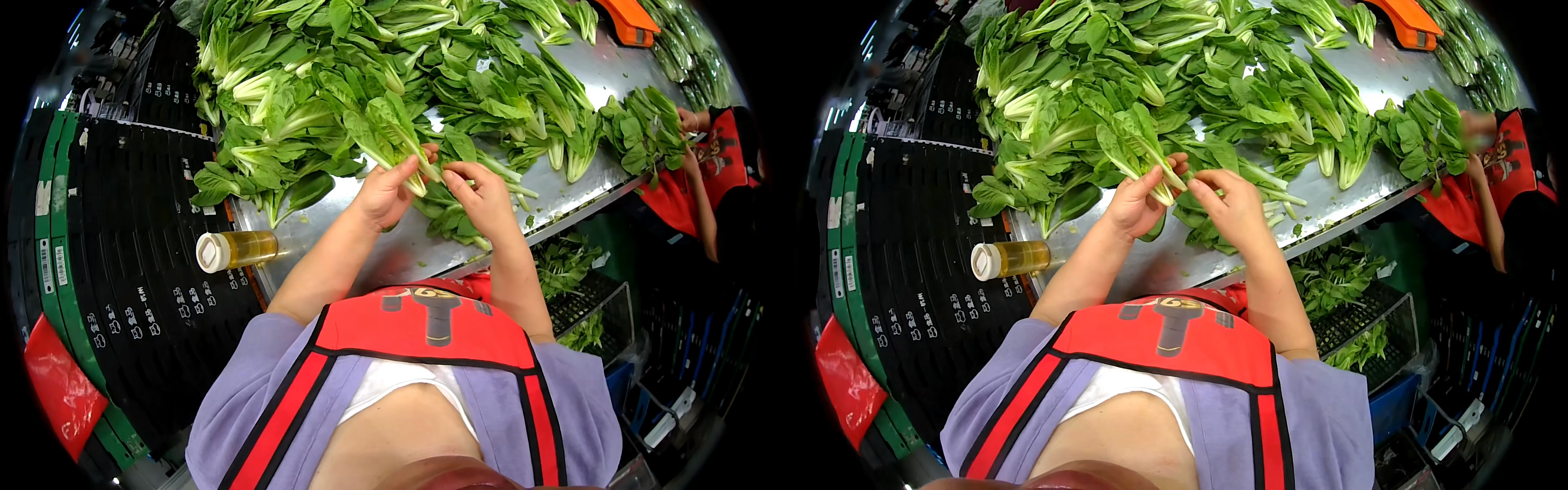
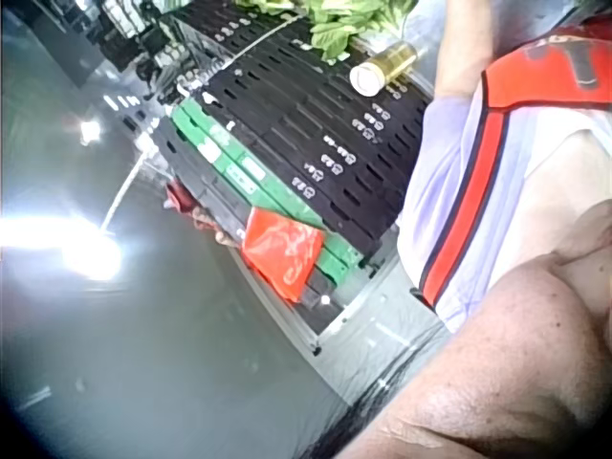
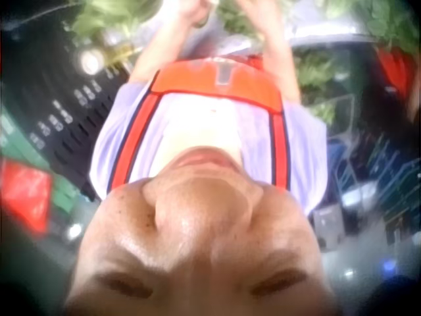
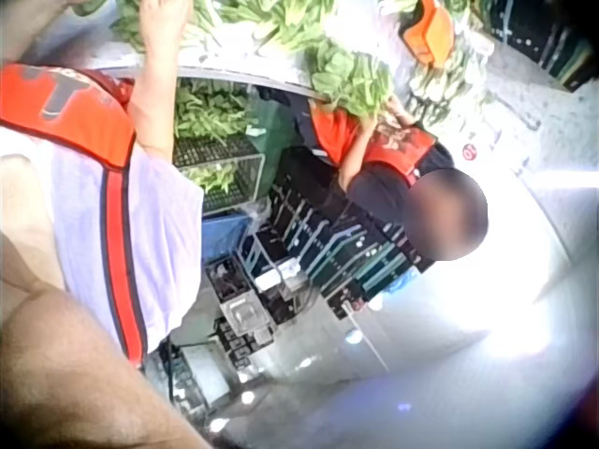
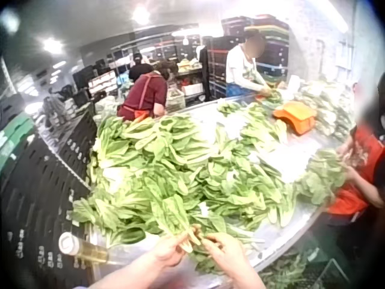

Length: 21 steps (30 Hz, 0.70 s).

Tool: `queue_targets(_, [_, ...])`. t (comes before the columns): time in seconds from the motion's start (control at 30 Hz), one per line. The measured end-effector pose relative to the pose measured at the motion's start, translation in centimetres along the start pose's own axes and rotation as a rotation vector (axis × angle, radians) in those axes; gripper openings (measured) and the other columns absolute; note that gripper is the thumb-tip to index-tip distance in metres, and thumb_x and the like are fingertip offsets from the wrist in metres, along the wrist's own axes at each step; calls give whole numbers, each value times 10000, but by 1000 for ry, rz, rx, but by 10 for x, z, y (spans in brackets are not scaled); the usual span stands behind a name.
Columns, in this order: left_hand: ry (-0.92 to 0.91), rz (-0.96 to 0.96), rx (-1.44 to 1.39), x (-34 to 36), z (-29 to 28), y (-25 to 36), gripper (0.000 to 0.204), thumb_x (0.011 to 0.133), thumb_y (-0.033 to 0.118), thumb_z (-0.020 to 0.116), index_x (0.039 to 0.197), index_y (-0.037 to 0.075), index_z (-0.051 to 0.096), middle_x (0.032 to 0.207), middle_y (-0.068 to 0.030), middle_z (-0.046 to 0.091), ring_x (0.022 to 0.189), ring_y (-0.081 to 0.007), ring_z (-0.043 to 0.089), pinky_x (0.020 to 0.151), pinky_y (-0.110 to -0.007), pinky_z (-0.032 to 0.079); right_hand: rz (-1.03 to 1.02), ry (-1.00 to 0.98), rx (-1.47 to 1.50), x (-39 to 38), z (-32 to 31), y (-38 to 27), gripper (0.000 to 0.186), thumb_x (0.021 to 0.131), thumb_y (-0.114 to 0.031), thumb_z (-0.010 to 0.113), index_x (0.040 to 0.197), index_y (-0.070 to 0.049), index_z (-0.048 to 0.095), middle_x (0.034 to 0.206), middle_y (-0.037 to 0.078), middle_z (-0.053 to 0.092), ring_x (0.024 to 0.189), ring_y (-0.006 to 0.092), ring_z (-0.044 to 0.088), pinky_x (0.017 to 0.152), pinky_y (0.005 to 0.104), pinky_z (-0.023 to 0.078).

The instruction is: The person stands at a metal table and sorts through a large pile of leafy green vegetables. They pick up bunches, separate the leaves, and place the sorted vegetables into a pile on the table. Another person is visible in the background performing similar tasks.

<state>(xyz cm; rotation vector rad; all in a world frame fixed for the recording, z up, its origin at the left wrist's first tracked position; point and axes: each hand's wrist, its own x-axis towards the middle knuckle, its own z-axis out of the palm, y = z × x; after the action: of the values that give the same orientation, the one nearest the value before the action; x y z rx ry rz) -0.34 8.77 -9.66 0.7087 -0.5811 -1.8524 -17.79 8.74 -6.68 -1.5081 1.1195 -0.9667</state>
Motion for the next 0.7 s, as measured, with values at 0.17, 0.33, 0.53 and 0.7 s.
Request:
queue_targets(0.17, [-17, -13, -38, 2, 5, -4, 330, 850, 219, 590, 1139, 80, 515, 1104, -48, 554, 1039, -186, 513, 914, -364, 392, 53, 52, 274, 2, 20, 8, 177, 802, -116, 617, 913, 21, 623, 776, 60, 607, 678, 110, 551, 618, 232, 435])
queue_targets(0.33, [72, 28, -132, -2, 9, -12, 338, 835, 217, 612, 1125, 75, 513, 1076, -38, 561, 1021, -183, 518, 904, -352, 396, 71, 155, 366, 0, 30, 12, 122, 813, -77, 620, 888, -2, 561, 771, -3, 579, 675, 45, 510, 610, 188, 417])
queue_targets(0.53, [127, 67, -14, 2, 13, -10, 267, 830, 175, 615, 1062, 61, 550, 984, -37, 598, 933, -171, 559, 837, -327, 433, 47, 288, 451, 1, 32, 24, 101, 824, -92, 609, 858, -16, 551, 754, -1, 574, 659, 49, 506, 604, 187, 412])
queue_targets(0.7, [265, 9, -114, 1, -1, 2, 194, 851, 174, 583, 995, 45, 585, 888, -51, 631, 808, -147, 593, 716, -301, 476, 115, 273, 319, -6, -3, 41, 99, 821, -92, 608, 846, -16, 549, 746, 10, 581, 626, 55, 503, 571, 195, 410])
